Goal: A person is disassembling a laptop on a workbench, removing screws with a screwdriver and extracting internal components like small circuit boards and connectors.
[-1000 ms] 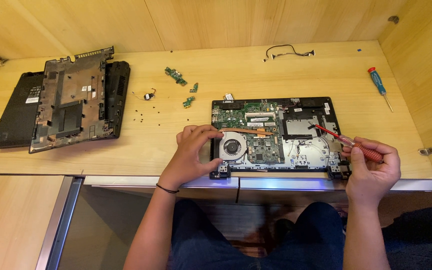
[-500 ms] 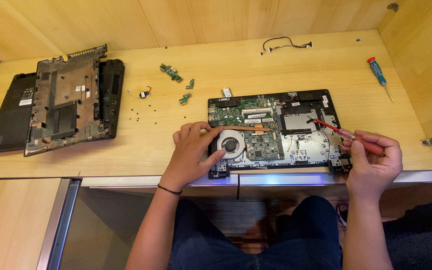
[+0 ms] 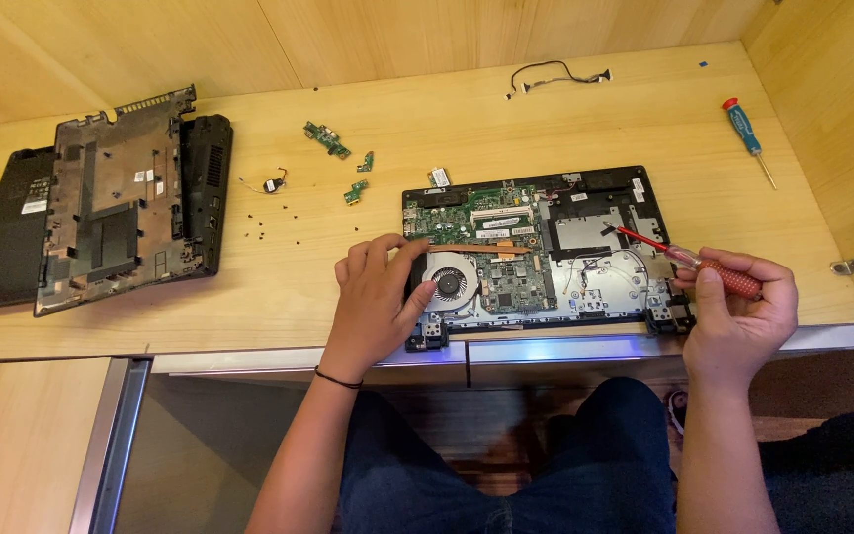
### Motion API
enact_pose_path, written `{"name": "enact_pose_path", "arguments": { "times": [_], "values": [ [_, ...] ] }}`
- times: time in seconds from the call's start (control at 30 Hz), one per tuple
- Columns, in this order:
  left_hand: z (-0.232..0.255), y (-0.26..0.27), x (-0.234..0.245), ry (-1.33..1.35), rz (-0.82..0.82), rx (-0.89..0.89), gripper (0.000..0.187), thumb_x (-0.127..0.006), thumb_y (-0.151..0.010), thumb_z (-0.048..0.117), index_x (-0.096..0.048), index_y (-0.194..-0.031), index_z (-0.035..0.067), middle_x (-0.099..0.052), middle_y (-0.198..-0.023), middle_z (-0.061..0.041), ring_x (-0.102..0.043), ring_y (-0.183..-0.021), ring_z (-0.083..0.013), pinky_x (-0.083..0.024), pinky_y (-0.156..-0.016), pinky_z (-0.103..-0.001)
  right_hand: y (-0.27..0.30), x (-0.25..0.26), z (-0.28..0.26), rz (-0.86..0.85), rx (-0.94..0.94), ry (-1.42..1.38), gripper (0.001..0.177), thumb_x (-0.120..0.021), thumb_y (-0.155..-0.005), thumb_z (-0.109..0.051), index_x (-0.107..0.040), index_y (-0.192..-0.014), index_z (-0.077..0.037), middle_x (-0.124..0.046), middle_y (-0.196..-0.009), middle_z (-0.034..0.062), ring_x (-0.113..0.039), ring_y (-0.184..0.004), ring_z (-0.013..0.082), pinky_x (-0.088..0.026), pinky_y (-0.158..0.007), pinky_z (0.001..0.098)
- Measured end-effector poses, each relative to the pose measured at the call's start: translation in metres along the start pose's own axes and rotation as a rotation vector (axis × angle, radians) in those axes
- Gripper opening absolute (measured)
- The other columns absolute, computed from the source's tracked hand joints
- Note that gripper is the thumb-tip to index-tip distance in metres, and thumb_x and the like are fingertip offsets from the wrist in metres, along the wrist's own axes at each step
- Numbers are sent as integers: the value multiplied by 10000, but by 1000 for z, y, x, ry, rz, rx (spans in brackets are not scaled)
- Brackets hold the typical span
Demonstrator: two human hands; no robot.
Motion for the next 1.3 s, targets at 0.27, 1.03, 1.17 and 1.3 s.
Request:
{"name": "enact_pose_path", "arguments": {
  "times": [0.27, 1.03, 1.17, 1.3],
  "values": [
    [-2, 0, 0, 37, 37, -6, 367, -453, -943, 434, -586, -1212, 222, -507, -1193, -53, -407, -1133, -291, -318, -825, -444, -3, 3, 4, 125, 16, -183, 189, -548, -999, 52, -431, -1123, -28, -605, -1045, 218, -664, -795, 321, -577, -687, 329],
    [-18, 1, -10, 155, 204, 102, 399, -542, -930, 221, -523, -1325, 269, -588, -1214, 19, -447, -1163, -248, -302, -885, -420, -67, 43, 51, -191, 119, 98, 185, -559, -1013, 240, -600, -1072, 70, -555, -1229, 204, -674, -1168, 345, -618, -1040, 325],
    [-50, -34, -5, 140, 379, 260, 276, -571, -857, 109, -632, -1108, 206, -661, -1045, 61, -513, -1018, -209, -319, -787, -369, -72, 48, 64, -164, 59, 85, 175, -552, -1029, 180, -603, -1083, 22, -554, -1256, 165, -651, -1172, 275, -629, -1042, 311],
    [-91, -81, 14, 31, 480, 316, 211, -539, -854, 82, -661, -913, 243, -671, -929, 101, -523, -932, -244, -347, -711, -416, -70, 45, 58, -233, 107, 170, 177, -538, -1026, 211, -613, -1114, 78, -529, -1269, 213, -601, -1195, 283, -593, -1070, 362]
  ]
}}
Point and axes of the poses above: each hand's wrist, its own y-axis away from the middle knuckle, its own x-axis out of the back of the hand, z = x × y, the point moved 1 cm from there along -y, towards the middle knuckle
